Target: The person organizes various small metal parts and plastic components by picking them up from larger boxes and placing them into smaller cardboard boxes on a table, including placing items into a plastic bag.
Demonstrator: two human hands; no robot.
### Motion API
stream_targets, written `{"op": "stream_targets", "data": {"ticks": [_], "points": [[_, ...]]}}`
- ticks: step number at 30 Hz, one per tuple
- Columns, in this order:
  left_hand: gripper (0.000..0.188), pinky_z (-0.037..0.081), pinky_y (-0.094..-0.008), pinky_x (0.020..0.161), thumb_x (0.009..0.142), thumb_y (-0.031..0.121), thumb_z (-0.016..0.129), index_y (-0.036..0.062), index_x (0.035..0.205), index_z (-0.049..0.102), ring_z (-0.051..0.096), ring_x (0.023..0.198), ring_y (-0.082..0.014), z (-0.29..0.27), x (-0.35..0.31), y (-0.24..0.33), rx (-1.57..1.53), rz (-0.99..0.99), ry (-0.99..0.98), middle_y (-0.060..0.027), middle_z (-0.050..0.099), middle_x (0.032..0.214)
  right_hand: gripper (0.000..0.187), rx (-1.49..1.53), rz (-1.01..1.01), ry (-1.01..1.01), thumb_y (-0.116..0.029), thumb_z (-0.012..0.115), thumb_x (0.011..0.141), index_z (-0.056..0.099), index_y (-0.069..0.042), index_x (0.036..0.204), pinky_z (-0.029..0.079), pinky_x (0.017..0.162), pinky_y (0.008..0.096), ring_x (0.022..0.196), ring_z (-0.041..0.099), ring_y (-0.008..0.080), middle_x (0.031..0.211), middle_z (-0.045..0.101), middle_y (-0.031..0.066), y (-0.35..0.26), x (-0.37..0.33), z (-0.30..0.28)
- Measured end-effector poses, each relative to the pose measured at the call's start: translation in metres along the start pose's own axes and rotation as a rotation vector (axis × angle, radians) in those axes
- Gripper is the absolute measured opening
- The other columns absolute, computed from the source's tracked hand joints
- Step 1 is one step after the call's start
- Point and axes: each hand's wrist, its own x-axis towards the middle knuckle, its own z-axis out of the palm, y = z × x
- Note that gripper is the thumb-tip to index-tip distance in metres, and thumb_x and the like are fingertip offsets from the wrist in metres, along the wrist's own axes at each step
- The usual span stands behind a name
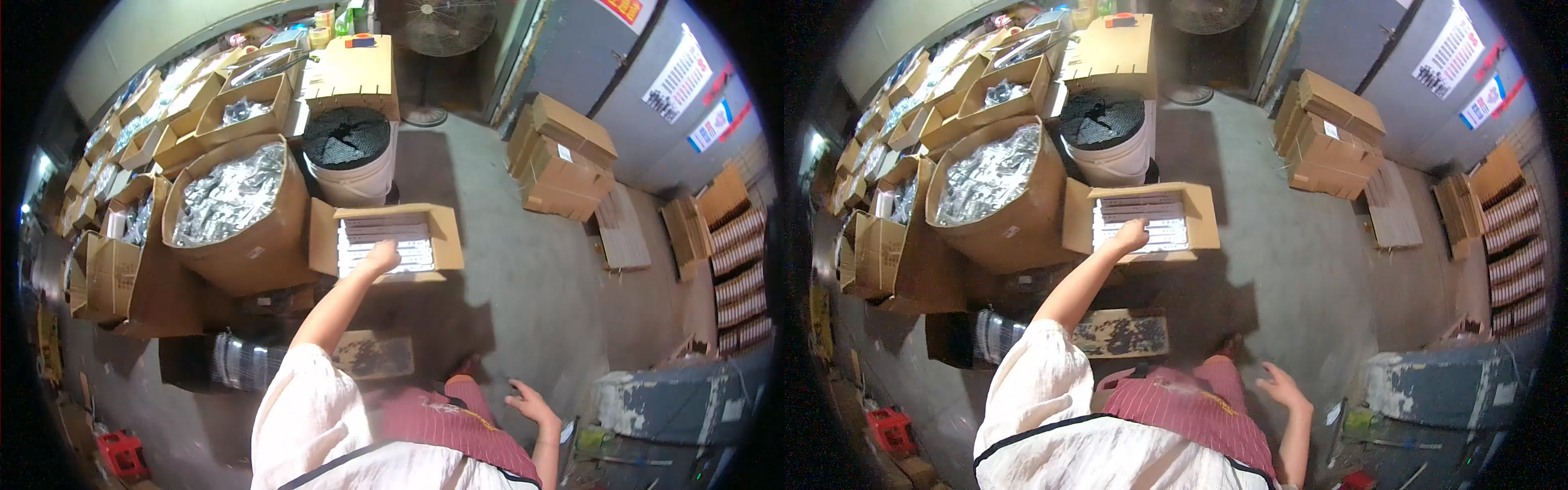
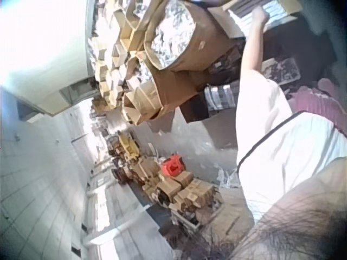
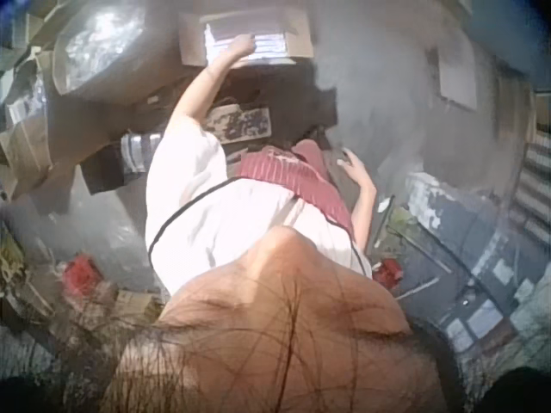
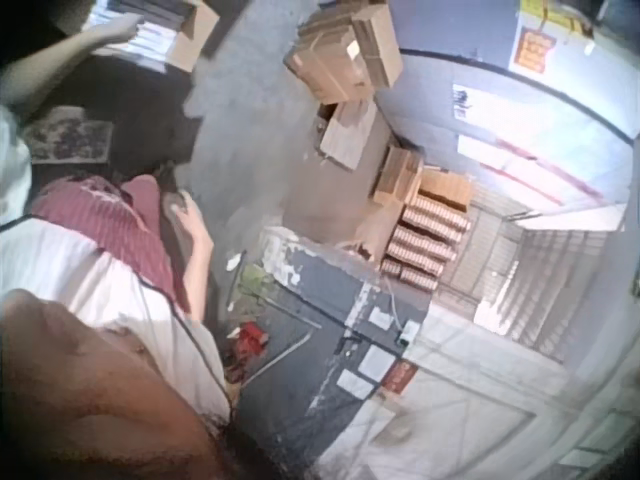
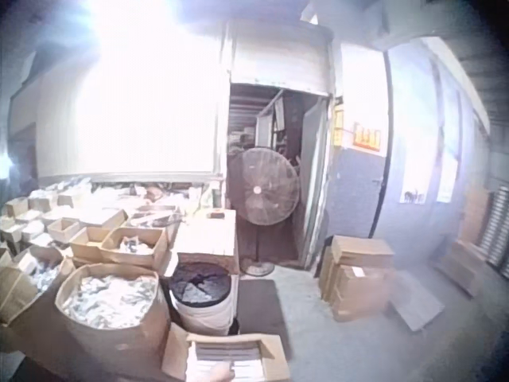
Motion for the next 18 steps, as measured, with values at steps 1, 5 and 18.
{"op": "stream_targets", "data": {"ticks": [1,5,18], "points": [[0.035,0.044,-0.0470,0.100,0.082,0.017,0.056,0.0058,0.114,0.065,0.057,0.115,-0.0403,0.009,0.022,-0.016,0.080,-0.051,0.008,-0.0193,0.063,0.120,0.063,-0.043,0.055,0.074,-0.027,0.069,0.086,0.046,-0.005,0.140,0.051,0.090,0.0347,0.105,0.065,0.0243,0.133,0.057,0.0162,0.018,0.015,-0.026],[0.039,0.037,-0.0550,0.104,0.089,0.023,0.051,0.0063,0.124,0.060,0.050,0.127,-0.0337,0.052,0.108,0.024,0.221,-0.144,-0.071,-0.0129,0.060,0.129,0.064,0.156,0.258,0.380,-0.019,0.068,0.084,0.042,0.001,0.139,0.053,0.076,0.0355,0.091,0.065,0.0234,0.122,0.060,0.0225,0.153,0.061,-0.140],[0.020,0.034,-0.0473,0.107,0.081,0.023,0.059,0.0138,0.088,0.075,0.057,0.116,-0.0292,0.041,0.105,0.024,0.515,-0.350,-0.049,-0.0106,0.069,0.102,0.035,-0.390,-0.234,0.070,-0.015,0.064,0.084,0.062,0.002,0.115,0.053,0.073,0.0339,0.080,0.066,0.0226,0.097,0.068,0.0154,-0.068,0.367,-0.429]]}}
